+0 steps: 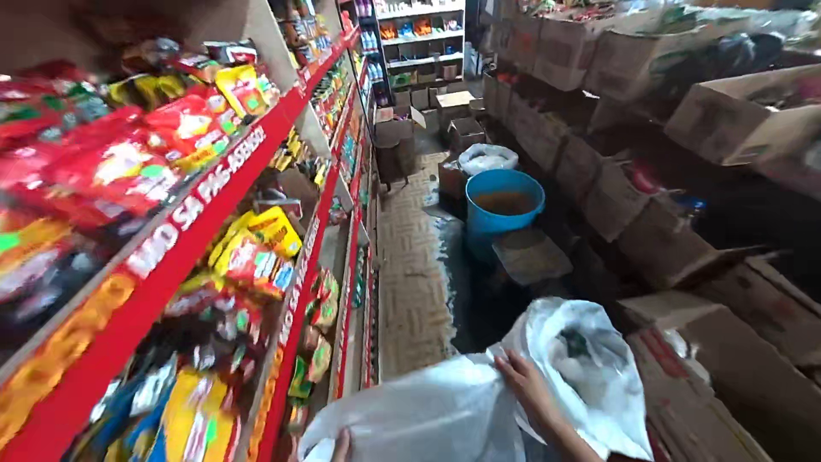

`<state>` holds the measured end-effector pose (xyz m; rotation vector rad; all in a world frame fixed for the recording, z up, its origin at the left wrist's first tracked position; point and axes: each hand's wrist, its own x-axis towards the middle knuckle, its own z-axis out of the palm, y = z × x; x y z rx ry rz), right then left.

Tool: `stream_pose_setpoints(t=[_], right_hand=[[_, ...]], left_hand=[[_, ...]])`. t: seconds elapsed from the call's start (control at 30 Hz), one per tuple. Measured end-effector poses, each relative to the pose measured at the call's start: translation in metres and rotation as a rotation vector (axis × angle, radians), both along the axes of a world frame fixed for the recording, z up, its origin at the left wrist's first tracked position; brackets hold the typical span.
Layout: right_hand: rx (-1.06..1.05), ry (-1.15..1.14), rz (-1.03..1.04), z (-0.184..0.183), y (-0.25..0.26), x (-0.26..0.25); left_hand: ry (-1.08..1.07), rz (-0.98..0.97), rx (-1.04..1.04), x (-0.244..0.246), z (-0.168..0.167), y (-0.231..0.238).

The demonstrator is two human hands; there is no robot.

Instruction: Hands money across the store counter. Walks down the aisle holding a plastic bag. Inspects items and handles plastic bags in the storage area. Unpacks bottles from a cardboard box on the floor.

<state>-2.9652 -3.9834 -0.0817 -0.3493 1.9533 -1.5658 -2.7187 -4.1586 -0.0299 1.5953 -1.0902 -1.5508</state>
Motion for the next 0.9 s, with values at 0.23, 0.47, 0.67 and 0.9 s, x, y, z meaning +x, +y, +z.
stream_pose_setpoints(t=[0.23,0.47,0.67,0.9], right_hand=[[0.121,-0.155,-0.248,0.006,-0.087,-0.143],[0.098,-0.128,-0.455,-0.024,-0.209,-0.349],[0.045,0.029,-0.268,0.015,-0.411,-0.565],[0.038,0.196,0.06,0.031,-0.647,-0.752]], left_hand=[[0.005,-0.376,-0.167,-0.226,0.013,-0.189],[0.024,-0.511,-0.166,-0.458,-0.013,-0.331],[0.02,-0.309,-0.039,-0.595,-0.002,-0.474],[0.062,-0.178,0.023,-0.72,-0.033,-0.672]])
